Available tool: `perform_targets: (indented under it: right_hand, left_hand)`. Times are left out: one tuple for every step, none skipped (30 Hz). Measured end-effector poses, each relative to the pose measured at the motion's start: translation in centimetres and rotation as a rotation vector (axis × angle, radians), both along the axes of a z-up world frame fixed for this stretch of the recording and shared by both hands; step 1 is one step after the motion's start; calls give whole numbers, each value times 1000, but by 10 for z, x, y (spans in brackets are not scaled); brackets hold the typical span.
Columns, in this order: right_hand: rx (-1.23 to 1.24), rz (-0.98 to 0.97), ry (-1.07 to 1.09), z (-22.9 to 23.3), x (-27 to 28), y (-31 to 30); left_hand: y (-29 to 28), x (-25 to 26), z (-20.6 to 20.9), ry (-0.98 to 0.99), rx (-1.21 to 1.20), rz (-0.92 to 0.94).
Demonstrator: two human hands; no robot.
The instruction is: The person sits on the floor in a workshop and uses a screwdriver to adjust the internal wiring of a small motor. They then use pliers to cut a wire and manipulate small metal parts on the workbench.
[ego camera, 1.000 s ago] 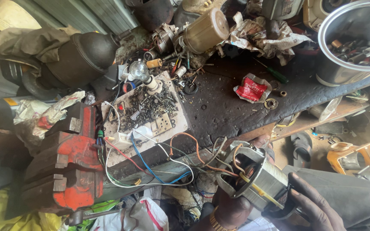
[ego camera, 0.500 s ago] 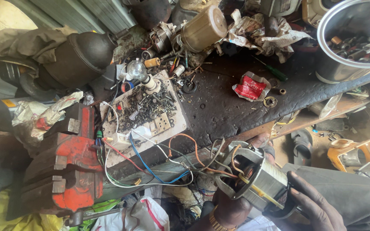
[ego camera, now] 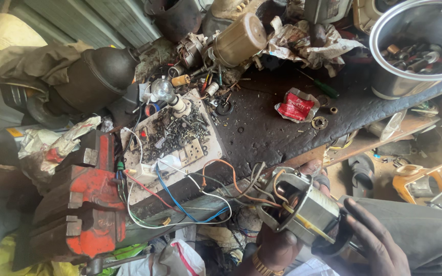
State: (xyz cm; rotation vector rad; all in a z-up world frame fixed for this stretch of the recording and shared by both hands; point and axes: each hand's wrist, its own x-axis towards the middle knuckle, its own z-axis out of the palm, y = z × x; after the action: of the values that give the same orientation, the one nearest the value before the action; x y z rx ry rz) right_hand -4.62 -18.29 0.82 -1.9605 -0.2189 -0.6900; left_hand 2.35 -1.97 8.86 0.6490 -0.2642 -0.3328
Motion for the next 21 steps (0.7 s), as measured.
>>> perform_targets:
  right_hand:
    - [-7, -9, 0, -5, 1, -1]
    - [-14, -18, 0, -14, 1, -2]
    - [-23, 50, 45, -27, 8, -16]
    - [-33, 116, 90, -43, 20, -34]
    - [-48, 189, 139, -60, 25, -48]
    - [69, 263, 103, -77, 22, -55]
    - [186, 341, 70, -93, 19, -64]
    - [305, 419, 42, -108, 14, -71]
    - [263, 379, 130, -119, 2, -78]
    - [217, 338, 217, -125, -8, -81]
    - [275, 301, 302, -137, -20, -85]
    - [330, 261, 387, -143, -25, -83]
    - [388, 210, 470, -144, -27, -84]
    - [257, 199, 524, -140, -26, -91]
    - [130, 180, 574, -132, -23, -95]
    - [3, 161, 622, -125, -22, -95]
    - [70, 155, 665, -119, -22, -89]
    - [139, 150, 706, -113, -21, -84]
    - [210, 146, 748, -108, -21, -79]
    - [242, 143, 757, -102, -22, -75]
    - [277, 140, 767, -98, -24, -71]
  left_hand:
    - [0, 0, -1, 15, 2, 21]
    - [2, -1, -6, -13, -14, 4]
    - [4, -2, -15, -42, -38, -4]
    - [7, -3, -27, -70, -62, -12]
    - [8, -5, -42, -13, -64, -20]
    - [8, -7, -58, 45, -67, -28]
    - [10, -9, -73, 47, -64, 12]
    - [11, -11, -87, 51, -62, 52]
    - [10, -12, -99, 51, -71, 58]
    - [9, -12, -108, 52, -81, 64]
    - [9, -12, -113, 52, -85, 61]
    - [8, -11, -116, 46, -80, 69]
    - [8, -10, -117, 40, -73, 66]
    - [8, -10, -116, 34, -66, 64]
    - [9, -10, -115, 39, -61, 54]
    - [9, -10, -113, 44, -56, 44]
    - [10, -11, -112, 49, -50, 32]
    - [11, -10, -110, 44, -60, 28]
    - [12, -11, -109, 40, -67, 24]
    - [13, -12, -109, 36, -75, 20]
    - [15, -13, -110, 41, -69, 14]
